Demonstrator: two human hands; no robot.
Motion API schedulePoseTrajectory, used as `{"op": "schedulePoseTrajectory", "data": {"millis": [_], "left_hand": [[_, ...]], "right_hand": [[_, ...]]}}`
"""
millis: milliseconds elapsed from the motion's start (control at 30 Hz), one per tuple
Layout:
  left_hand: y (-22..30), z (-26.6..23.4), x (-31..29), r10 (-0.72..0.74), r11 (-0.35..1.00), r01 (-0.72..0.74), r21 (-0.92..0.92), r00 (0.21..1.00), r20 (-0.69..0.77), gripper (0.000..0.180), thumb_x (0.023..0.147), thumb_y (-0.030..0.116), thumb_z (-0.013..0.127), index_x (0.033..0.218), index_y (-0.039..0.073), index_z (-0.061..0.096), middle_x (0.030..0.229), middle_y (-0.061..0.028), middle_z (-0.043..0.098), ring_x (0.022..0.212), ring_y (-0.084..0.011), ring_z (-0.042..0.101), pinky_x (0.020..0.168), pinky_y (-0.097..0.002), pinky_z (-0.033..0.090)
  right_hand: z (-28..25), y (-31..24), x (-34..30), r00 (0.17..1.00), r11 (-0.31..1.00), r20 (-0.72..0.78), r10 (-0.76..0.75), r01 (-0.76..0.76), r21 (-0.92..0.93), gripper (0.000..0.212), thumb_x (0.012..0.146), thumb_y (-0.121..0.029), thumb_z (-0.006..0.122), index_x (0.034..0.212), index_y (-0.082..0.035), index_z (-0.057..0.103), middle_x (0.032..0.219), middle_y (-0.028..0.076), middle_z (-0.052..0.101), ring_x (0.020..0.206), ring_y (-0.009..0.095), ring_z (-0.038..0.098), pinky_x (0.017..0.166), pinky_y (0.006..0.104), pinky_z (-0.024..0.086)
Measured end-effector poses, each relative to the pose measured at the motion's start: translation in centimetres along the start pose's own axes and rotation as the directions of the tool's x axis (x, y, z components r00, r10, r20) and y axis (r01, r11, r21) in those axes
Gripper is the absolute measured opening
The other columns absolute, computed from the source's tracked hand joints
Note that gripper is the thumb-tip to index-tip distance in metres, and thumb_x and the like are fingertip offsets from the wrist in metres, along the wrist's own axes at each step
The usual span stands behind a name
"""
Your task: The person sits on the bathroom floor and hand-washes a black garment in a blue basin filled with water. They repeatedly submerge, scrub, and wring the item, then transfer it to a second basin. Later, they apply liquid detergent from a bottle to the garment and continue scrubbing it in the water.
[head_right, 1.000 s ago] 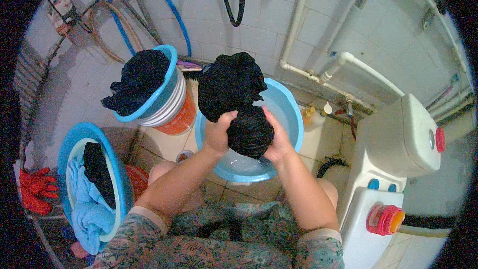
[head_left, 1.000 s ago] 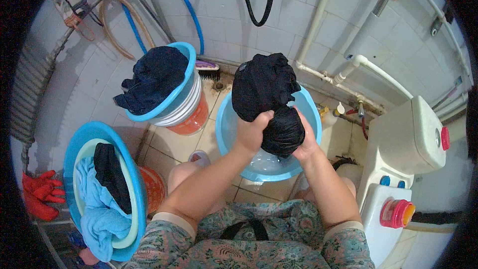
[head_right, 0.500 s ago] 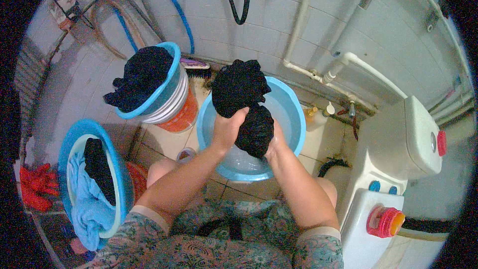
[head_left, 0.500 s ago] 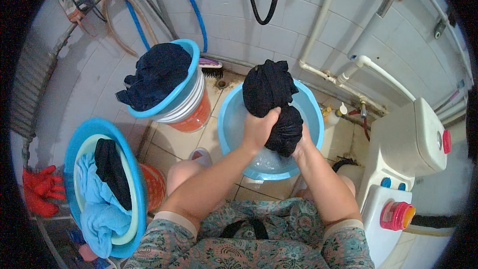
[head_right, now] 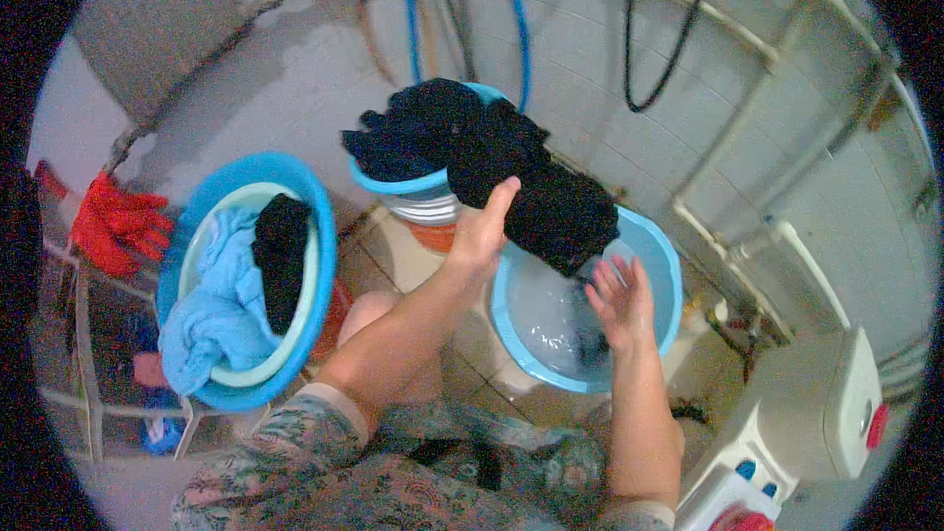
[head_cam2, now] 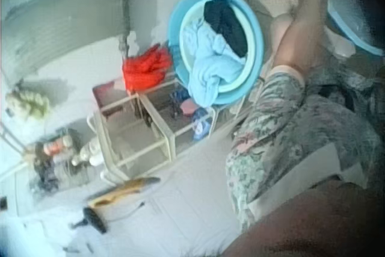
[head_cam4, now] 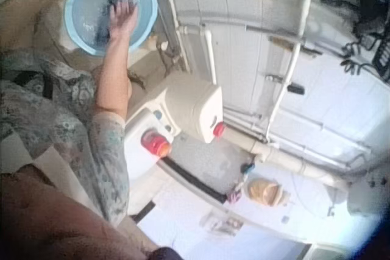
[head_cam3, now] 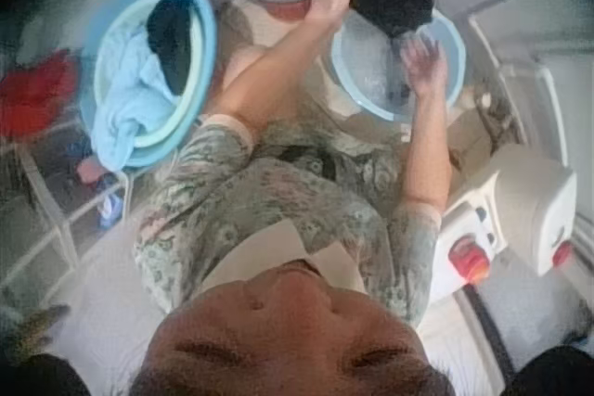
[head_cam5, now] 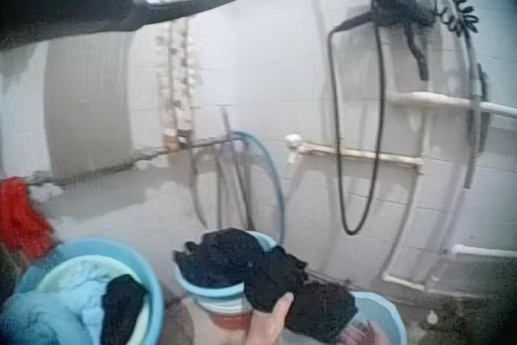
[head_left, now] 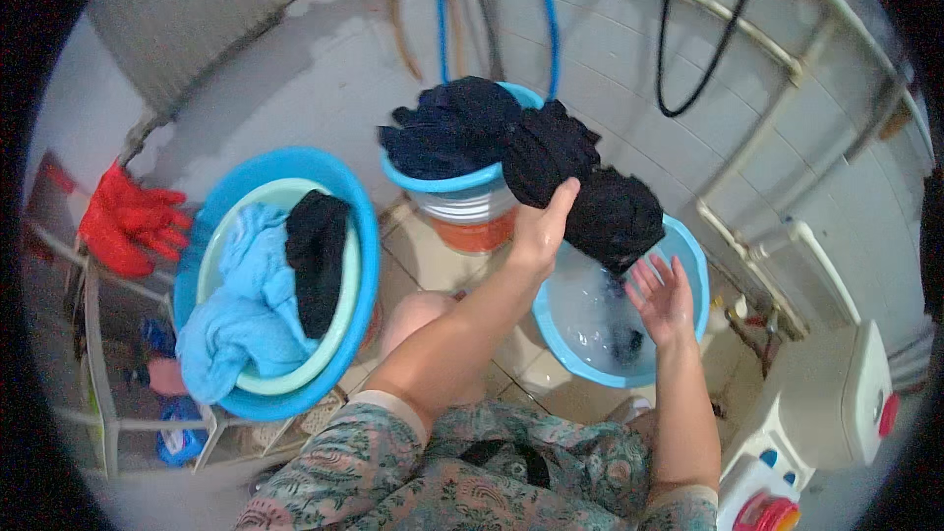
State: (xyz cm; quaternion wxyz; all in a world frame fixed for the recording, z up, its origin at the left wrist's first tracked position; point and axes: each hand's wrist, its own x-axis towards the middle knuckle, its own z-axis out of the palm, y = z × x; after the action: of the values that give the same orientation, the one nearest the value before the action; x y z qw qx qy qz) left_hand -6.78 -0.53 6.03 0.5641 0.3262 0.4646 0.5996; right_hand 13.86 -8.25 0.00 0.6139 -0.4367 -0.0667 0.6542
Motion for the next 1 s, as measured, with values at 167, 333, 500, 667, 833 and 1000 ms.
{"op": "schedulePoseTrajectory", "data": {"millis": [167,333,500,667,833,1000], "left_hand": [[8.9,-3.0,-0.4,0.242,0.805,-0.334,-0.491,0.94,-0.241,0.051,0.084,0.037,0.06,0.114,-0.003,0.053,0.112,-0.0083,0.056,0.096,-0.0179,0.056,0.087,-0.0302,0.043],[16.0,-9.5,-0.2,0.459,0.376,-0.762,-0.527,0.647,-0.609,0.064,0.085,0.051,0.05,0.125,0.001,0.045,0.126,-0.0102,0.05,0.118,-0.0218,0.043,0.105,-0.0375,0.024],[15.8,-18.0,1.7,0.346,0.218,-0.855,-0.471,0.519,-0.782,0.072,0.088,0.048,0.045,0.137,0.002,0.02,0.146,-0.0118,0.015,0.135,-0.0199,0.016,0.112,-0.0372,0.011],[15.4,-15.7,2.2,0.488,0.263,-0.879,-0.398,0.477,-0.731,0.069,0.089,0.043,0.045,0.138,0.005,0.015,0.147,-0.0132,0.008,0.137,-0.0255,0.009,0.11,-0.0452,0.013],[13.1,-10.7,2.4,0.403,0.479,-0.673,-0.563,0.739,-0.54,0.047,0.087,0.035,0.054,0.119,0.004,0.037,0.125,-0.0101,0.035,0.119,-0.0249,0.035,0.101,-0.0429,0.03],[7.8,-6.4,3.2,0.306,0.872,-0.31,-0.378,0.949,-0.073,0.032,0.084,0.021,0.056,0.113,0.009,0.047,0.102,-0.0048,0.05,0.094,-0.0156,0.049,0.082,-0.0328,0.042]], "right_hand": [[-0.3,1.2,0.0,0.999,0.995,0.043,0.012,-0.008,-0.098,0.038,0.088,-0.031,0.053,0.118,-0.008,0.048,0.118,0.009,0.053,0.108,0.021,0.05,0.091,0.0392,0.041],[0.0,1.4,-1.0,1.0,0.988,0.013,-0.005,0.007,-0.154,0.027,0.085,-0.025,0.058,0.106,-0.01,0.056,0.105,0.005,0.06,0.095,0.018,0.055,0.087,0.0357,0.043],[-1.3,1.6,-0.5,0.998,0.975,-0.058,0.033,-0.045,-0.217,0.025,0.084,-0.024,0.06,0.105,-0.012,0.057,0.102,0.003,0.06,0.093,0.015,0.055,0.082,0.0326,0.045],[-2.4,2.4,0.3,0.996,0.961,-0.056,0.076,-0.088,-0.264,0.025,0.084,-0.024,0.06,0.105,-0.012,0.057,0.101,0.002,0.06,0.09,0.015,0.056,0.079,0.0313,0.046],[-2.6,1.9,-0.2,0.995,0.952,-0.083,0.048,-0.071,-0.297,0.024,0.084,-0.024,0.06,0.105,-0.011,0.058,0.099,0.001,0.061,0.088,0.014,0.056,0.076,0.0311,0.046],[-2.3,2.0,-0.2,0.996,0.951,-0.08,0.05,-0.072,-0.301,0.027,0.086,-0.024,0.057,0.109,-0.01,0.056,0.101,0.002,0.06,0.09,0.014,0.056,0.077,0.0306,0.046]]}}
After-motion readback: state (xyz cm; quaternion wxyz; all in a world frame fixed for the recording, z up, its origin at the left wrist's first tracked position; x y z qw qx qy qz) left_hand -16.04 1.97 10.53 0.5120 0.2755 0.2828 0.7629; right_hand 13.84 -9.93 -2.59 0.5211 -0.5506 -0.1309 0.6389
